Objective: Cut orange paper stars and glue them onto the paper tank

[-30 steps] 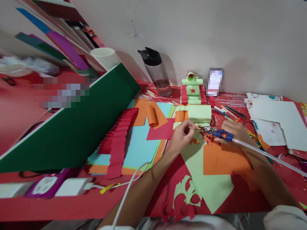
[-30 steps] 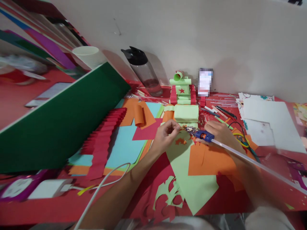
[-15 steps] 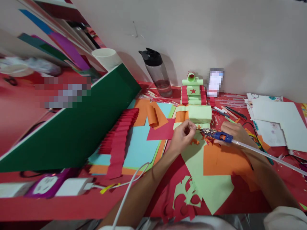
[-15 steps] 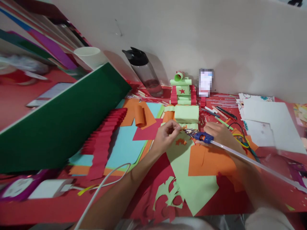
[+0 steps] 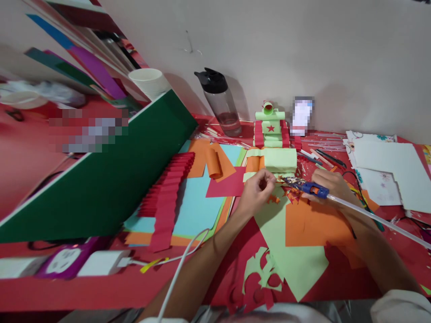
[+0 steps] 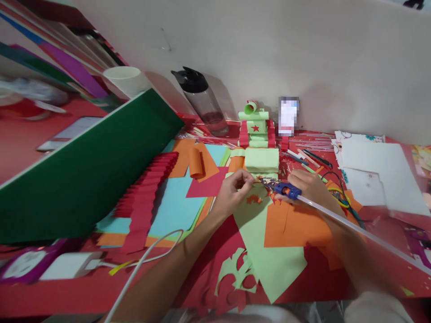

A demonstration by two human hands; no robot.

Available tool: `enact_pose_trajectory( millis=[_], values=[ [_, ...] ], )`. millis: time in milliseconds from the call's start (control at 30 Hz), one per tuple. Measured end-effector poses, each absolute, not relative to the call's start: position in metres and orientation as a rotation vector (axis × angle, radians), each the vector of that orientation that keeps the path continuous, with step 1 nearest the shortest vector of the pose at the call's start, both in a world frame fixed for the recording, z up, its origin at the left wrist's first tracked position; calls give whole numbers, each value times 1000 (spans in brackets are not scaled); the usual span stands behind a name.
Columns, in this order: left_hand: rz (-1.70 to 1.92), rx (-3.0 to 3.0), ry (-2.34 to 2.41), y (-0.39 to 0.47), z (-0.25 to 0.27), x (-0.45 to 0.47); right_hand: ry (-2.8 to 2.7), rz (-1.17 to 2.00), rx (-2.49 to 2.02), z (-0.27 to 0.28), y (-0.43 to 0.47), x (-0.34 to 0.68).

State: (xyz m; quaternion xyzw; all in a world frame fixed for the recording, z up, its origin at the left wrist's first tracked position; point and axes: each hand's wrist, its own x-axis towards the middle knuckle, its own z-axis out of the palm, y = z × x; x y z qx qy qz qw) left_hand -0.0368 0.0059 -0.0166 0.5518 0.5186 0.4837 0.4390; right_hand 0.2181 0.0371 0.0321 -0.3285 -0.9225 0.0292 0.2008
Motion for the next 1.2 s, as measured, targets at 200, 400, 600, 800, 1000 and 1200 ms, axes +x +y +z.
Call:
enact_pose_trajectory(
  millis=[200,400,600,800,1000,1200],
  values=[
    [1208,1374,1290,6,-16,-37,-2500,87,-839,28,40,222],
    [1199,1366,1277,6,-16,-37,-2465,334,-778,33,42,224],
    [1211,1352,1277,8,-16,-38,-2507,410,-810,40,43,223],
    [1225,1321,1252,10,-18,-39,-2448,563,-904,59,42,219],
    [1232,1299,1234,10,-18,-40,-2244,781,-1172,41,42,242],
    [1220,1281,1226,9,-16,-39,-1863,1391,-1054,35,46,255]
  ],
)
